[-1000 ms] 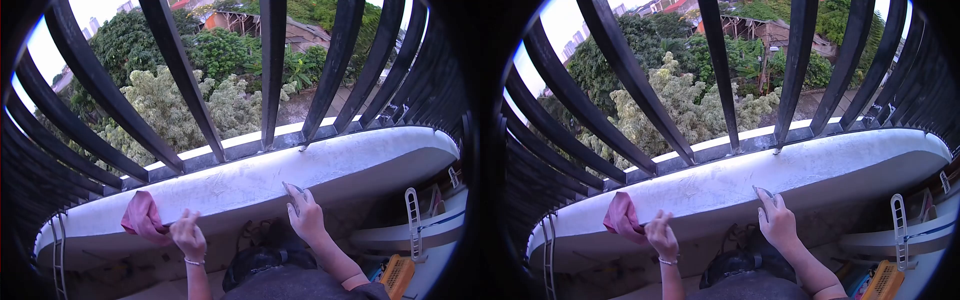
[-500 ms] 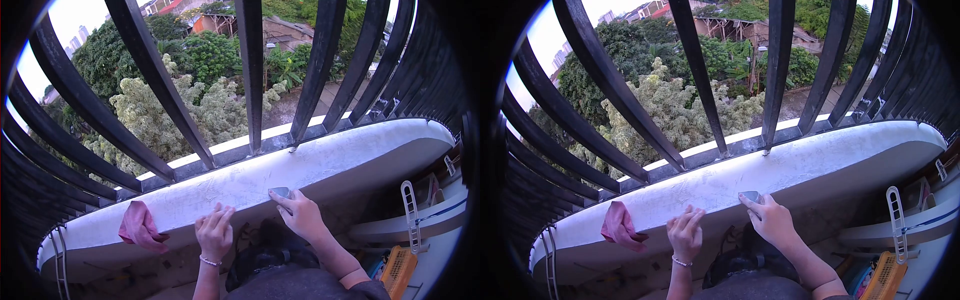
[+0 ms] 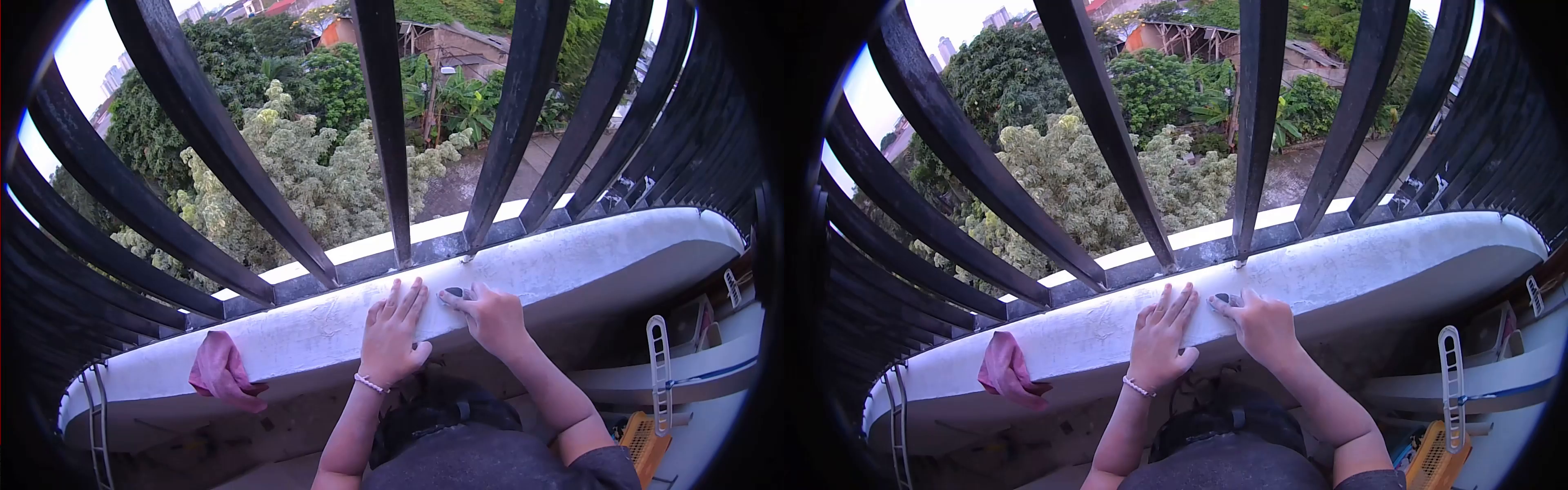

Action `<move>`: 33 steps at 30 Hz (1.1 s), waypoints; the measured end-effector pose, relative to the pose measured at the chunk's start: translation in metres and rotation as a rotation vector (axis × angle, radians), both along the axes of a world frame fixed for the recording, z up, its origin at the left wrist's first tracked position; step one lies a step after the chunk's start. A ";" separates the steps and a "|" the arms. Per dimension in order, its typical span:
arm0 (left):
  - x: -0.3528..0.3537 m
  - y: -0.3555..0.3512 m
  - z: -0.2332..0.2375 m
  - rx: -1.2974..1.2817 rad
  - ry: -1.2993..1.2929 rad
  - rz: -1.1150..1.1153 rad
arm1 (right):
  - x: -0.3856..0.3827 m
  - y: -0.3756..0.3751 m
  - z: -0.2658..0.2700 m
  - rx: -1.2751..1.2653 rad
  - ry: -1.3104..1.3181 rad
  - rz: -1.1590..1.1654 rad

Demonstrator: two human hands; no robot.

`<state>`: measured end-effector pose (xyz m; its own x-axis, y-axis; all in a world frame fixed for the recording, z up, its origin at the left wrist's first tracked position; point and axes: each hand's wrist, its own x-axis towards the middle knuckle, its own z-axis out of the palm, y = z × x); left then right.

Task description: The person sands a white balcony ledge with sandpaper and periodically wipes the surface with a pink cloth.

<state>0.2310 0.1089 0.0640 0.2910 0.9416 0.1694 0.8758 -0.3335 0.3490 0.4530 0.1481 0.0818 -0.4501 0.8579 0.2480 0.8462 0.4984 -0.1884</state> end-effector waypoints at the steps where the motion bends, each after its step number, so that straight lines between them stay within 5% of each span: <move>1: -0.002 0.000 0.001 -0.005 -0.024 -0.004 | 0.002 0.007 -0.002 0.013 -0.012 0.023; 13: -0.010 -0.016 -0.040 0.550 -0.142 -0.001 | 0.002 0.032 0.004 -0.079 -0.091 0.255; 17: 0.000 -0.015 -0.046 0.708 -0.032 0.082 | -0.003 0.041 -0.001 0.062 -0.167 0.256; 29: 0.004 -0.017 -0.066 0.743 -0.034 0.200 | -0.001 0.032 0.004 0.140 -0.231 0.508; 33: 0.002 -0.019 -0.065 0.734 -0.026 0.178 | 0.007 0.063 -0.007 0.191 -0.193 0.402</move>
<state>0.2331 0.0898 -0.0007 0.1325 0.6170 0.7757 0.9326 -0.3426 0.1132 0.4600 0.2113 0.0745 -0.7898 0.5538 0.2635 0.5900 0.8035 0.0798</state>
